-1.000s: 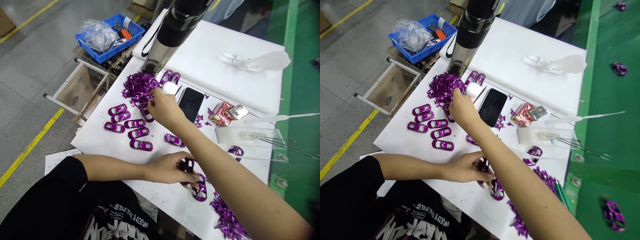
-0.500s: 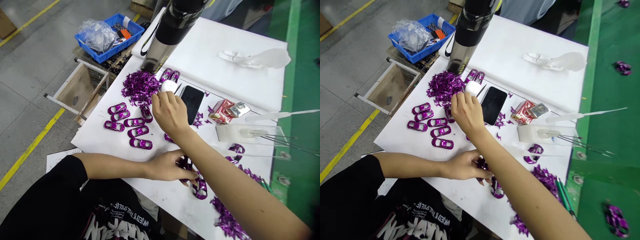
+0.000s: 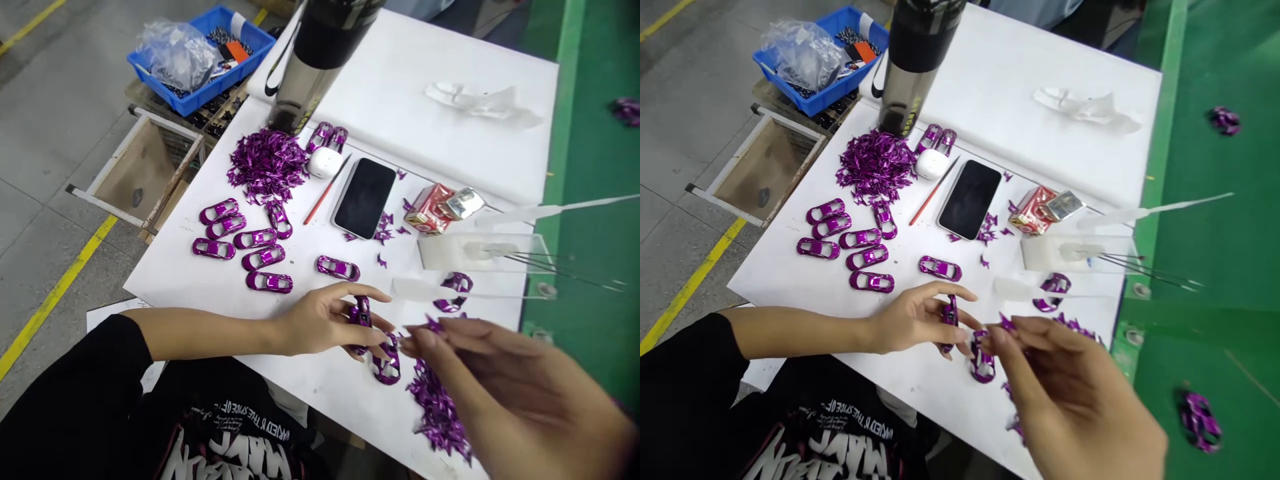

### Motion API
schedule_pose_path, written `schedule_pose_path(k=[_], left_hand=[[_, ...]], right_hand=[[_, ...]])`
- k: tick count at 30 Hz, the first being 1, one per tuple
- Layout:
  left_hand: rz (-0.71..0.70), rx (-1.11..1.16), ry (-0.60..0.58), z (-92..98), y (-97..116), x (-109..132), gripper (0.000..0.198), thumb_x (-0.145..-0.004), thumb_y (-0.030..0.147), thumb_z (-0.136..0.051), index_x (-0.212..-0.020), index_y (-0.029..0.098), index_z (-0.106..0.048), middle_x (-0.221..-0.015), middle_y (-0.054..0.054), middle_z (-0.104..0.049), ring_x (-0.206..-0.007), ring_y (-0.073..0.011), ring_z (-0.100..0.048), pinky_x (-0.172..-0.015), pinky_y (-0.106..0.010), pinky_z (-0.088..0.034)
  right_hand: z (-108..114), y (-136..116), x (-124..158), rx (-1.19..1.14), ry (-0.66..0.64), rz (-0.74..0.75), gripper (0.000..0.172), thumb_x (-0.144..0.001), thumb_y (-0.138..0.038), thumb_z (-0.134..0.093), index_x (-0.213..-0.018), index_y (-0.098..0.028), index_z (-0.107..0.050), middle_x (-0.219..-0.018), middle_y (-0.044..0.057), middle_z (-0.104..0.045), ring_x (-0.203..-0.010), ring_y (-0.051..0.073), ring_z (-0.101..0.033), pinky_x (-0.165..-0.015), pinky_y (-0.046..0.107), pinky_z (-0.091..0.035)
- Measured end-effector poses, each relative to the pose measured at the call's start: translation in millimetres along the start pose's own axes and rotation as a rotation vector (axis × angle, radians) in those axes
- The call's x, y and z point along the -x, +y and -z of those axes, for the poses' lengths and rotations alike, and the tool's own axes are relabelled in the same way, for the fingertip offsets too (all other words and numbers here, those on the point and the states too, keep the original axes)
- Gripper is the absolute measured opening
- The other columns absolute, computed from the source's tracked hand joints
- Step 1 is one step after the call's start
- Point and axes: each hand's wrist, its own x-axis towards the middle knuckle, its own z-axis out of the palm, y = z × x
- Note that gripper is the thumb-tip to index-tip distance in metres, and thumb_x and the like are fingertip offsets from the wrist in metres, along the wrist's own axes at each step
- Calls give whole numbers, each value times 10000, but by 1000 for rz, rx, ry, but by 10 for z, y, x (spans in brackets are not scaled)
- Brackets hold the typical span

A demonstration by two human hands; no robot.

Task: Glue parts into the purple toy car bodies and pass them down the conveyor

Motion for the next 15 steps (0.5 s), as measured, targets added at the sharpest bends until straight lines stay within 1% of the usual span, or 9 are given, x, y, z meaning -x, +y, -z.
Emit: schedule_pose_path(k=[2, 4, 5, 7, 9, 10, 11, 12, 15], left_hand=[[-2, -17, 10, -6, 1, 5, 562, -800, 197, -867, -1316, 190, -644, -1115, -106, -756, -766, -148, -743, -718, -302, -576], [12, -30, 5, -11, -4, 9, 575, -778, 216, -885, -1300, 190, -645, -1112, -114, -768, -749, -153, -746, -687, -289, -577], [24, -42, -2, -13, -4, 11, 596, -764, 230, -898, -1301, 191, -642, -1107, -115, -772, -746, -158, -750, -679, -288, -579], [52, -74, -20, -19, 3, 15, 624, -756, 247, -906, -1314, 185, -633, -1091, -118, -776, -749, -170, -760, -670, -286, -581], [74, -112, -39, -31, 16, 18, 607, -781, 244, -885, -1325, 171, -625, -1067, -121, -778, -757, -181, -769, -670, -290, -591], [71, -138, -40, -41, 20, 20, 587, -797, 239, -869, -1326, 163, -627, -1055, -119, -780, -758, -179, -769, -680, -295, -599], [58, -176, -33, -52, 20, 22, 573, -808, 233, -859, -1329, 158, -632, -1055, -117, -781, -765, -176, -771, -707, -304, -613], [35, -224, -14, -65, 13, 24, 572, -814, 230, -856, -1338, 158, -639, -1068, -115, -783, -783, -171, -773, -750, -315, -627], [-56, -366, 65, -100, -38, 32, 638, -820, 247, -866, -1413, 174, -642, -1189, -120, -780, -944, -184, -789, -936, -353, -637]], right_hand=[[47, 235, 153, 18, -50, -34, 347, -759, -626, -860, -972, -361, -791, -854, 45, -800, -682, 340, -772, -545, 472, -633], [47, 397, 277, 102, -99, 41, 339, -872, -599, -786, -1045, -309, -811, -868, 43, -815, -707, 303, -794, -580, 408, -647], [37, 452, 322, 158, -101, 117, 307, -932, -549, -751, -1072, -283, -815, -896, 48, -825, -731, 286, -804, -614, 384, -654], [8, 519, 371, 258, -44, 328, 209, -1002, -398, -717, -1105, -244, -814, -977, 57, -836, -778, 256, -816, -675, 342, -660], [-14, 549, 376, 306, 9, 522, 159, -1015, -258, -702, -1124, -215, -809, -1037, 61, -834, -804, 232, -820, -711, 311, -664], [-17, 552, 370, 307, 15, 574, 157, -1009, -226, -704, -1125, -209, -809, -1038, 58, -835, -799, 224, -819, -710, 302, -664], [-15, 548, 362, 286, 17, 572, 156, -1001, -222, -716, -1124, -212, -812, -1026, 51, -836, -782, 219, -816, -700, 300, -663], [-9, 535, 356, 241, 23, 517, 157, -992, -243, -735, -1124, -223, -816, -1014, 43, -836, -762, 216, -812, -687, 302, -664], [4, 440, 358, -14, 46, 173, 182, -942, -344, -804, -1112, -285, -831, -1023, 18, -836, -798, 224, -815, -722, 323, -690]])
